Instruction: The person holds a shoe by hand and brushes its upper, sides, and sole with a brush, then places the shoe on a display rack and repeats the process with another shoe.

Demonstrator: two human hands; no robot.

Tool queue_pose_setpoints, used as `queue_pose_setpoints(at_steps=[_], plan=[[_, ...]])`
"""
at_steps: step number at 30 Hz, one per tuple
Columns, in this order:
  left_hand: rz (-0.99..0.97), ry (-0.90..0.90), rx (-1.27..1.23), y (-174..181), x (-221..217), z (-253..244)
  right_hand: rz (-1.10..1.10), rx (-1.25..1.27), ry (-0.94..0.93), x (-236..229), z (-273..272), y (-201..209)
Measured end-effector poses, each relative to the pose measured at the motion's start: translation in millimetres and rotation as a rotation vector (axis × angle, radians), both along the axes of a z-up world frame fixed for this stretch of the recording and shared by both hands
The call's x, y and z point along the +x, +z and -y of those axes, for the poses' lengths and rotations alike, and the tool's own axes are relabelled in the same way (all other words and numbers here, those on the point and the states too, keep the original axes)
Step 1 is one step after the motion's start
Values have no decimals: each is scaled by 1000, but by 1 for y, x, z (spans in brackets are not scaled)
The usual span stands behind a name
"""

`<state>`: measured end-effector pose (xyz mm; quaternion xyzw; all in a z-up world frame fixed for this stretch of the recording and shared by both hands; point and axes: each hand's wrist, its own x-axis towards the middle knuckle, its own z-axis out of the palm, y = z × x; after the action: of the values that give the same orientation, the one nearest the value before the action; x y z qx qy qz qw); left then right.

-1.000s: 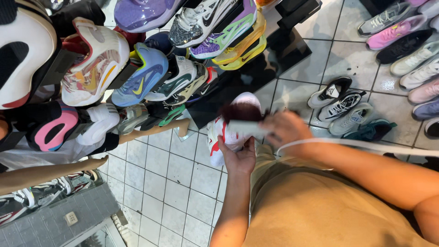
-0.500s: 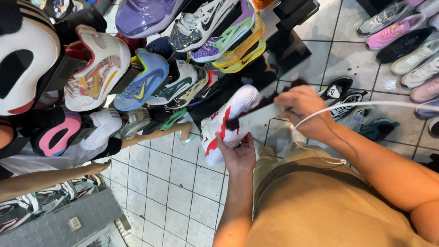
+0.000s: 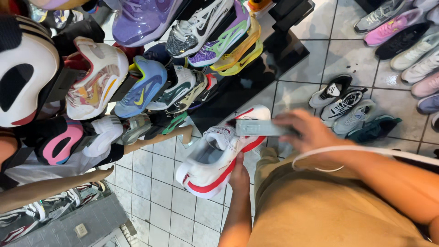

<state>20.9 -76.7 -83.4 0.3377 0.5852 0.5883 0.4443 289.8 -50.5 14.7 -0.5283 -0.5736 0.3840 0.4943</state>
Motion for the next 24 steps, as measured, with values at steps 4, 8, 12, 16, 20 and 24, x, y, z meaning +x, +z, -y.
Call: queue_pose_setpoints(at_steps=[4,8,12,16,20,24], plan=[[-33,-27,129,-54,-42,-18,-130,187,-66,-18,1,35],[-1559,-365,234,-146,-39,-12,-265,306,-41,-15,-21,30],[-1477,-198,322,-144,-53,15,-174,199,88,0,-42,-23],[-201,-53,210,13,-63,-1,-127,174,139,9,-40,-68],[30,143,285,80,-30,-34,-44,-32,142,28,-29,-107],[-42,-19,372,31,-66,-26,-258,-295,118,27,-20,-111]])
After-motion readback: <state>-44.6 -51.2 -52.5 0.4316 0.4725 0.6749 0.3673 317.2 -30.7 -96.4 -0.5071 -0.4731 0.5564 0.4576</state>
